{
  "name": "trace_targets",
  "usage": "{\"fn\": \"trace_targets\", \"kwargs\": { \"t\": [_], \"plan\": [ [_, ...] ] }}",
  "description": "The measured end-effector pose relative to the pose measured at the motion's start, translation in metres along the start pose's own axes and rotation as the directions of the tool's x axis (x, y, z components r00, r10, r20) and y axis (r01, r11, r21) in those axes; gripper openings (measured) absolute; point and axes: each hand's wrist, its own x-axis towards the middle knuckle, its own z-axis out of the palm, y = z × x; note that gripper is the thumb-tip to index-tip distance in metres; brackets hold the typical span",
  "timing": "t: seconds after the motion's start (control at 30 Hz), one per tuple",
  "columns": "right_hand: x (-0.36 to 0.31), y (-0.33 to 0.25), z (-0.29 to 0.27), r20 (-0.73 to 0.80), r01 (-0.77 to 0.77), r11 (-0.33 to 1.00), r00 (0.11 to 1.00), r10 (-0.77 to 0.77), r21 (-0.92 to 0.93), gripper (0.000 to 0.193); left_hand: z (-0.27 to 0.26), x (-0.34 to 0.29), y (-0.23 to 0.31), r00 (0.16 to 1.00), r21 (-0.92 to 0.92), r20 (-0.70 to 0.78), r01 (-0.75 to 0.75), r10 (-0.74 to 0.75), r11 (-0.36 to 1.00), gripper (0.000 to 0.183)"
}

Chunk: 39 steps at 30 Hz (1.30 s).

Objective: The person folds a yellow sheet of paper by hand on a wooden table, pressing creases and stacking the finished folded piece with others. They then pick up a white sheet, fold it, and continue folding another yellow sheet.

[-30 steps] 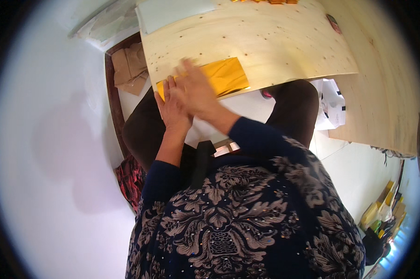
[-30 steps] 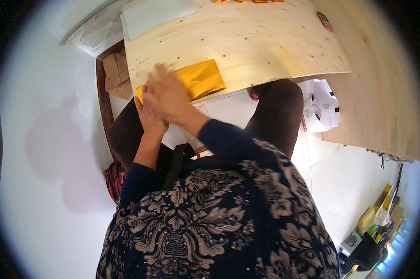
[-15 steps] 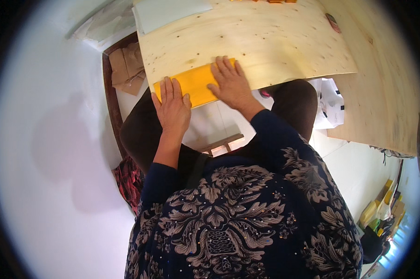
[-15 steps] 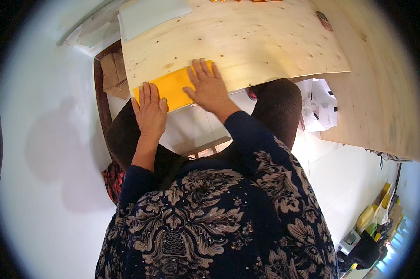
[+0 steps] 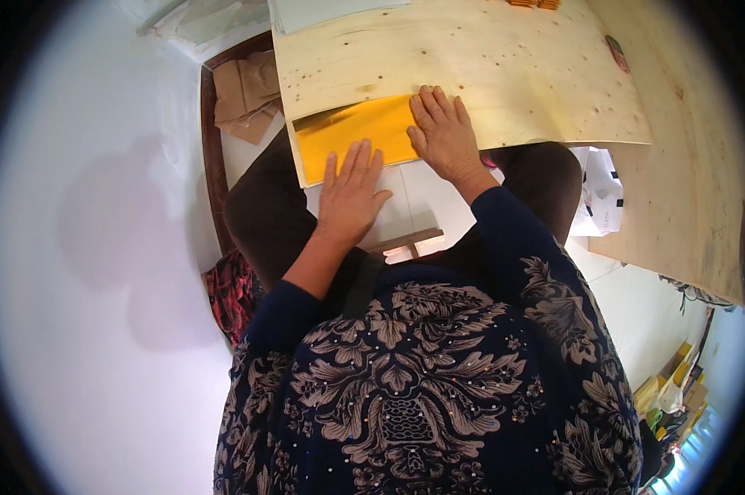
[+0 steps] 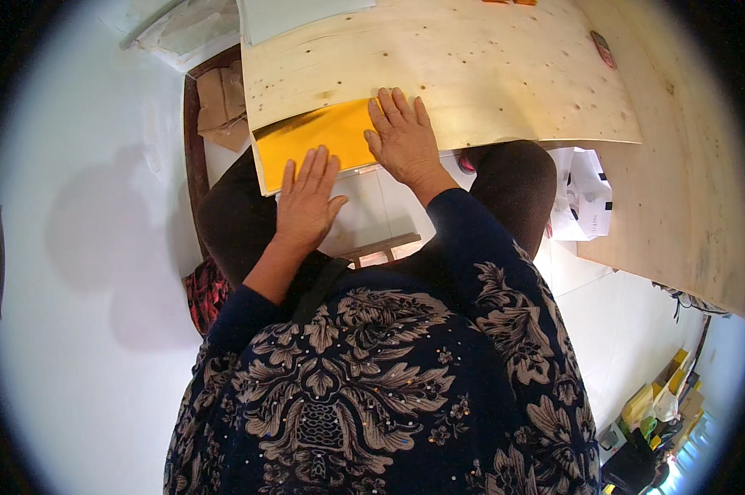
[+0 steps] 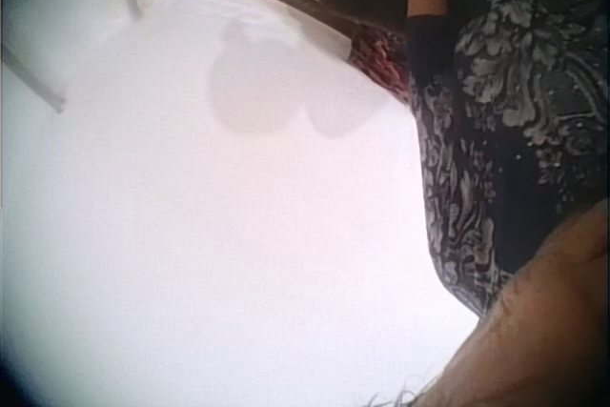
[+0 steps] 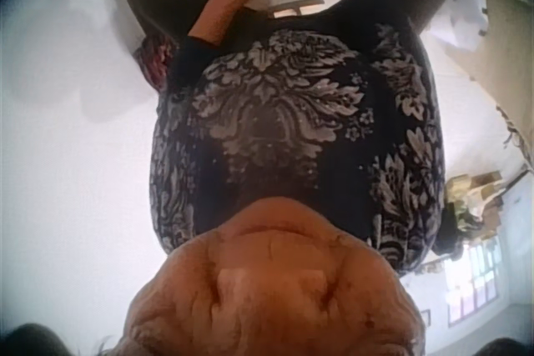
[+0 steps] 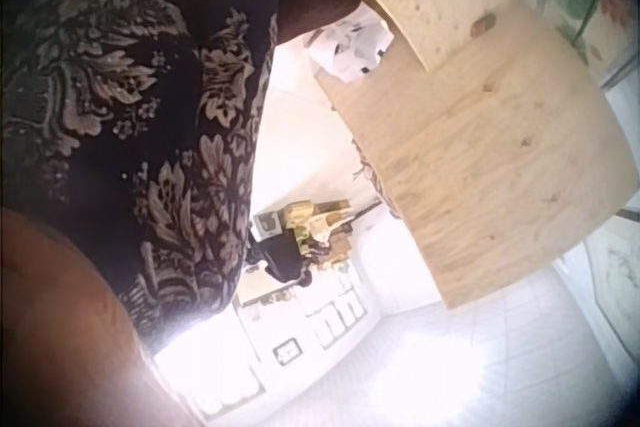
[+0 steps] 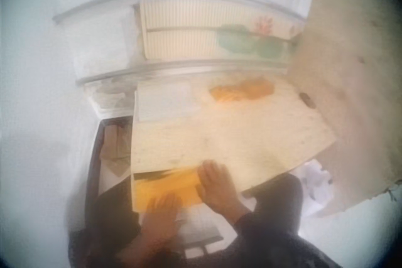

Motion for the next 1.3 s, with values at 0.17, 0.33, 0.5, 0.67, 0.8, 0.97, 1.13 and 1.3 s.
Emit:
{"fn": "trace_targets", "kwargs": {
  "t": [0.17,0.33,0.5,0.67,0.8,0.97,1.13,1.3],
  "plan": [
    [0.0,0.001,-0.001,0.007,-0.003,1.0,1.0,0.003,0.029,0.055,-0.013,-0.027,-0.028,1.0,0.063,-0.006,0.023,-0.023,0.998,0.07],
    [0.002,-0.038,-0.014,-0.092,0.0,0.996,0.996,0.008,0.085,0.071,-0.008,-0.027,-0.026,0.998,0.009,-0.038,0.049,-0.049,0.999,0.067],
    [-0.024,-0.103,-0.014,0.035,0.199,0.867,0.97,-0.241,0.456,0.075,-0.008,-0.026,-0.028,0.997,0.054,-0.083,0.011,-0.006,0.998,0.066],
    [-0.046,-0.031,-0.022,0.035,0.223,0.933,0.97,-0.242,0.282,0.069,-0.01,-0.027,-0.028,0.995,0.001,-0.102,0.008,-0.008,1.0,0.063],
    [-0.06,0.006,-0.033,0.095,0.151,0.974,0.981,-0.168,0.166,0.067,-0.021,-0.024,-0.024,0.998,0.036,-0.048,0.035,-0.033,0.999,0.062],
    [-0.06,-0.002,-0.032,0.08,0.084,0.988,0.992,-0.095,0.132,0.064,-0.032,0.0,-0.001,0.983,0.139,0.091,0.147,-0.16,0.979,0.063],
    [-0.06,-0.002,-0.03,0.061,0.084,0.988,0.994,-0.093,0.127,0.056,0.0,0.061,0.025,0.996,-0.14,0.01,0.084,-0.084,0.987,0.062],
    [-0.057,-0.006,-0.039,0.013,0.096,0.985,0.995,-0.099,0.143,0.053,0.004,0.047,-0.027,0.966,0.094,-0.029,0.258,-0.257,0.962,0.069]
  ]
}}
